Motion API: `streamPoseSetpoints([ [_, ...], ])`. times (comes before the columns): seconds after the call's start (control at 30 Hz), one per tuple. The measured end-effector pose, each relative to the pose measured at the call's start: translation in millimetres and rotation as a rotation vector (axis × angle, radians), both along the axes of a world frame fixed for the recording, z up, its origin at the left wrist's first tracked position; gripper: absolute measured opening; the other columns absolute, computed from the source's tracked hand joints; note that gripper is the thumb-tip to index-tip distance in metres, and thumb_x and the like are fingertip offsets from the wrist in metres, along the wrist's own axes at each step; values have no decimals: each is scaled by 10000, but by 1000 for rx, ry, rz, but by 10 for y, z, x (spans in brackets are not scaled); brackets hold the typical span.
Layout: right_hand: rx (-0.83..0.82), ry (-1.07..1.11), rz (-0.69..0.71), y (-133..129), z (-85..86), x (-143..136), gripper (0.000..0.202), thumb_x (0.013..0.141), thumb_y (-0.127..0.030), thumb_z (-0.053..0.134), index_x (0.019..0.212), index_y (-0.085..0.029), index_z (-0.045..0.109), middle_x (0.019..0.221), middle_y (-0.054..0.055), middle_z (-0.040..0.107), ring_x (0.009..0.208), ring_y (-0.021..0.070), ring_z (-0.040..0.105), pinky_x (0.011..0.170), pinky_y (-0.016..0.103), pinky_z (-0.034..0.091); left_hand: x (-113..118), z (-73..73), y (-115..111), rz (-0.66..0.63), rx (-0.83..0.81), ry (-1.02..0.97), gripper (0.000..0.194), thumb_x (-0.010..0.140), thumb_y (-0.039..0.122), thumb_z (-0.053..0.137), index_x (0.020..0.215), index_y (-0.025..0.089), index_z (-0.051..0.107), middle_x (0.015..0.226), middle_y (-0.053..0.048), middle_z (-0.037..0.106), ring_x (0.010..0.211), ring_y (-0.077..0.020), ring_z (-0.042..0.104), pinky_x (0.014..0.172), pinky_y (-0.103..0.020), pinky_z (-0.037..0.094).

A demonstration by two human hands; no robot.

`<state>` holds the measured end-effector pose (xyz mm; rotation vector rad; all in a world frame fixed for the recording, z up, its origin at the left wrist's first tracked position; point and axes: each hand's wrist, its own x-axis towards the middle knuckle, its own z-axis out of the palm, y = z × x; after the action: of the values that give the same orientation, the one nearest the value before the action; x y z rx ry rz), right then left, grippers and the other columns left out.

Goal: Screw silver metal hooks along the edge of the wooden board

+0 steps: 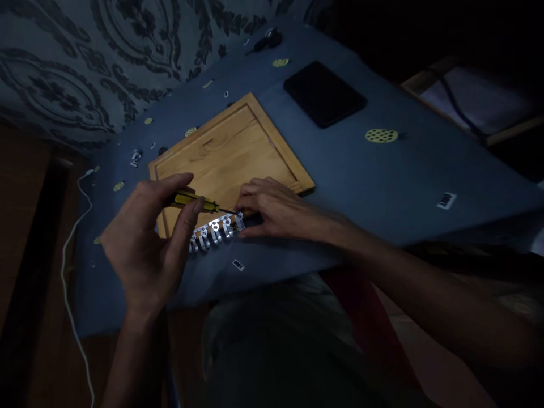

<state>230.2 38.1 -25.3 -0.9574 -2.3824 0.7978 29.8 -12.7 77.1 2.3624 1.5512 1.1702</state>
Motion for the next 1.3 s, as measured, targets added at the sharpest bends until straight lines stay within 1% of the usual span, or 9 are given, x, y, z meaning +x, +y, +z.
streamPoseSetpoints([
  [0.1, -3, 11, -1, -3, 3, 1, 397, 834, -447, 832, 1098, -166, 738, 1053, 83, 661, 1030, 266, 567, 925, 389, 379, -5, -2, 11, -41, 86, 88, 242, 931, 353, 697, 1168, 393, 718, 1047, 8, 765, 975, -284, 746, 835, -492, 599],
  [0.3, 8, 10, -6, -1, -11, -5, 397, 820, -436, 844, 1090, -163, 743, 1027, 76, 660, 997, 257, 566, 906, 382, 377, -23, 16, 9, -51, 81, 142, 251, 960, 351, 677, 1202, 409, 709, 1042, 22, 761, 952, -252, 753, 816, -459, 603],
  [0.43, 28, 26, 1, 3, -11, -5, 388, 830, -456, 831, 1079, -176, 733, 1014, 73, 655, 987, 258, 559, 887, 375, 372, -31, 17, 9, -64, 72, 148, 266, 955, 320, 686, 1204, 410, 708, 1053, 24, 763, 968, -251, 748, 828, -461, 600],
  [0.53, 11, 23, 4, 0, 1, -1, 353, 840, -435, 826, 1066, -180, 735, 992, 66, 650, 973, 252, 556, 872, 370, 369, -31, 8, 11, -66, 76, 150, 272, 954, 331, 690, 1208, 428, 705, 1040, 25, 761, 958, -248, 746, 818, -462, 598],
  [0.73, 17, 23, -3, -7, -2, 2, 349, 846, -431, 815, 1064, -171, 734, 996, 69, 652, 961, 249, 551, 856, 372, 368, -17, -32, 21, -31, 120, 94, 259, 957, 347, 705, 1199, 438, 710, 1028, 33, 750, 927, -227, 727, 780, -454, 563],
  [0.83, 8, 20, -2, -3, -2, -2, 360, 846, -440, 815, 1075, -174, 739, 991, 68, 650, 961, 251, 551, 859, 375, 367, -6, -45, 22, -30, 134, 81, 244, 937, 353, 728, 1171, 424, 718, 992, 28, 747, 900, -231, 725, 761, -448, 557],
  [0.97, -7, 0, -4, 0, 5, -6, 391, 833, -436, 832, 1090, -157, 737, 990, 72, 652, 976, 255, 557, 878, 378, 367, -1, -45, 12, 12, 112, 104, 190, 949, 367, 707, 1136, 400, 725, 966, 21, 744, 891, -232, 733, 752, -426, 578],
  [1.17, 43, 15, -5, -11, -17, 1, 389, 832, -444, 832, 1077, -162, 727, 985, 72, 657, 961, 252, 560, 859, 370, 374, -24, -47, 43, -8, 149, 107, 196, 913, 330, 761, 1109, 334, 744, 912, 17, 736, 798, -192, 703, 695, -377, 572],
  [1.3, 39, 29, -2, -5, -25, 2, 403, 831, -464, 829, 1074, -160, 725, 999, 75, 660, 966, 253, 562, 864, 372, 373, -28, -34, 64, -17, 149, 107, 198, 889, 310, 793, 1083, 327, 755, 902, 26, 743, 773, -171, 693, 679, -350, 563],
])
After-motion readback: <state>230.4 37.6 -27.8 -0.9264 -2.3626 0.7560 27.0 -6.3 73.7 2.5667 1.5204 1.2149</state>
